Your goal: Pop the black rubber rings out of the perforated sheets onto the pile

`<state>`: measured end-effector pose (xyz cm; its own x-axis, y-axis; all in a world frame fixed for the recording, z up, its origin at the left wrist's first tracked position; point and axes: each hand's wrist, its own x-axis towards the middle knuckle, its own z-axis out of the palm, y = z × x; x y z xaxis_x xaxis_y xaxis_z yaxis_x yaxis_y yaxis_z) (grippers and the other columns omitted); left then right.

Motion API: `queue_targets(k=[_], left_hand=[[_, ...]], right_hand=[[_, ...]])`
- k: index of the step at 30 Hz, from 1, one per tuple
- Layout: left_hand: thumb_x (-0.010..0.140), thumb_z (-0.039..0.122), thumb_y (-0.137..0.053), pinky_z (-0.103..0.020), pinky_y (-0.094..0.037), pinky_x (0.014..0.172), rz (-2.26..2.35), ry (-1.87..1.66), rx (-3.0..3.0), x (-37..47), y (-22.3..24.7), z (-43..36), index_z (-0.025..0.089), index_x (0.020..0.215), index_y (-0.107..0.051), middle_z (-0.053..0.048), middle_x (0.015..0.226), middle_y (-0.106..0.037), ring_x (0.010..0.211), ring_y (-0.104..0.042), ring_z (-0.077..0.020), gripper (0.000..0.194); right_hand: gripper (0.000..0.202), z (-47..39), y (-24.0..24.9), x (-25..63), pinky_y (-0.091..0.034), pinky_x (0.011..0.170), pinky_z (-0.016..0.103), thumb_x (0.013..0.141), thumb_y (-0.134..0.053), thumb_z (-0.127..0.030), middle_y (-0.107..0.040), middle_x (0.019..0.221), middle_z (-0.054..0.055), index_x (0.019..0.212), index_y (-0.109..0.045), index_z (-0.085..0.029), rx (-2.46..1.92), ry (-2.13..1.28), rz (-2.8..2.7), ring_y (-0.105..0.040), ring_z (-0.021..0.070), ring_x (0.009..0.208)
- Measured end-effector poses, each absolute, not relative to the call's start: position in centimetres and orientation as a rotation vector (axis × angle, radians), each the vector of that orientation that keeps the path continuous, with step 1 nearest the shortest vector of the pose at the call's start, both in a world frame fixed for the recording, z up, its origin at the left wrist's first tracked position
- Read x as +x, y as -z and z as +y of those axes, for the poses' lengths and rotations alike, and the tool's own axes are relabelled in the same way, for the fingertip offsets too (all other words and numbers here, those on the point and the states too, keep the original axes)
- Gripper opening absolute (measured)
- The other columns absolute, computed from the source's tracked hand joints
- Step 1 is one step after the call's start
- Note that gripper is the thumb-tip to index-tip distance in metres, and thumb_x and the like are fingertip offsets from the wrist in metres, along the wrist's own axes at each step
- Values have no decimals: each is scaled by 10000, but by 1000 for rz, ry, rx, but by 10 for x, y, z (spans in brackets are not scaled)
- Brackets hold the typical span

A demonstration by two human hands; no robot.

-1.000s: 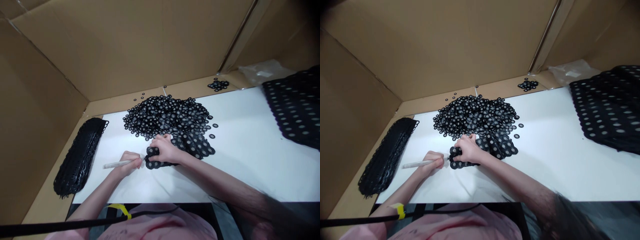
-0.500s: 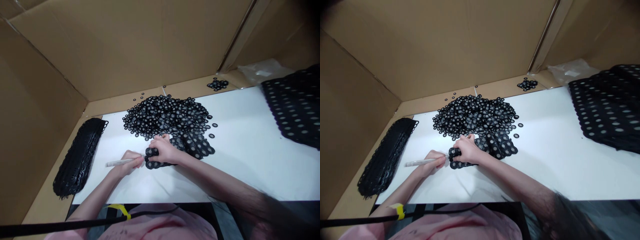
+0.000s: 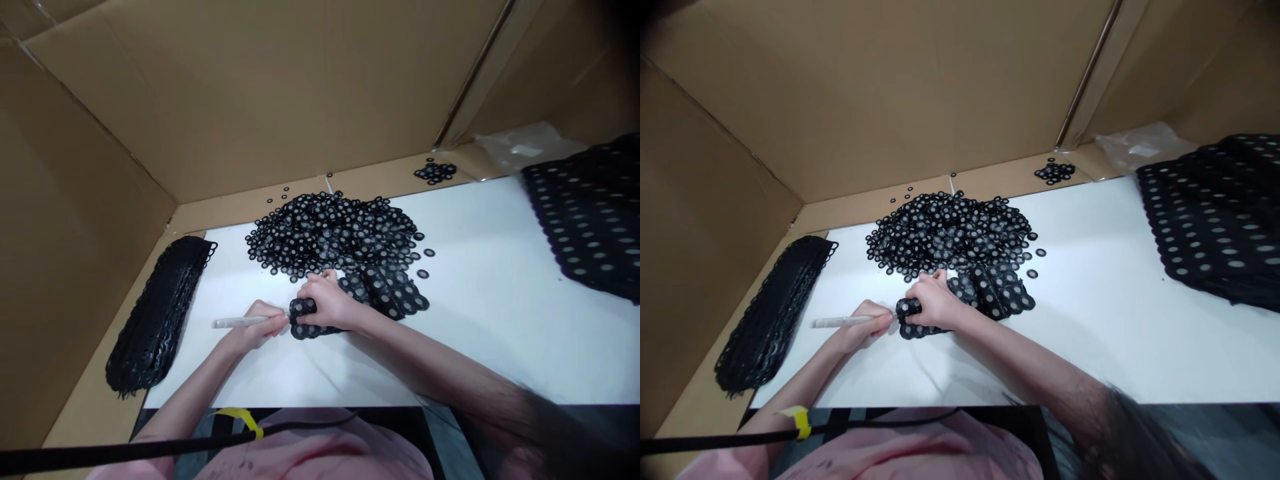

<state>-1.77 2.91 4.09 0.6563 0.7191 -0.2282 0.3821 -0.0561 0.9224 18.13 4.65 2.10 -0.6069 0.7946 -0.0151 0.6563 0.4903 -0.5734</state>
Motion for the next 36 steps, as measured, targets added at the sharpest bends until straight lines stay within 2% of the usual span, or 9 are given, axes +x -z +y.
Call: queue_targets(k=[16,23,26,29,33,36], left_hand=[[850,354,-452,-233,-232,475,863,-314,1638,-18,-36,32,137,468,-392,30,448,-340,470,-324,-76,444],[864,375,-428,-234,-273,507,918,-352,1723,-18,-33,28,134,500,-433,8,497,-410,515,-374,-92,436],[878,377,-400,-228,-288,522,966,-408,1790,-21,-25,27,133,519,-447,8,523,-420,527,-385,-93,436],[887,383,-378,-229,-314,555,971,-475,1880,-22,-21,27,133,553,-477,0,564,-446,554,-398,-99,429],[881,382,-396,-235,-320,573,899,-555,1918,-22,-20,26,128,583,-507,-13,604,-474,573,-413,-105,406],[865,390,-418,-241,-288,535,899,-602,1820,-25,-20,25,130,525,-475,-2,529,-421,529,-386,-101,432]], right_hand=[[232,46,-23,181,-159,779,339,651,-647,-352,-582,626,-2,591,-540,-154,-1213,-811,-2450,-460,173,791],[238,45,-25,181,-171,793,350,661,-635,-373,-598,662,7,608,-547,-159,-1223,-809,-2473,-478,184,824],[285,45,-26,182,-192,784,344,629,-654,-437,-605,699,13,715,-581,-175,-1266,-819,-2428,-496,193,824],[452,46,-27,183,-205,768,334,559,-684,-530,-619,733,18,839,-593,-187,-1323,-834,-2378,-513,198,795],[340,47,-28,181,-195,717,313,594,-667,-493,-607,644,7,665,-580,-172,-1363,-826,-2442,-505,162,677],[306,47,-30,181,-181,697,303,629,-646,-433,-572,567,-19,555,-533,-158,-1334,-859,-2459,-466,118,598]])
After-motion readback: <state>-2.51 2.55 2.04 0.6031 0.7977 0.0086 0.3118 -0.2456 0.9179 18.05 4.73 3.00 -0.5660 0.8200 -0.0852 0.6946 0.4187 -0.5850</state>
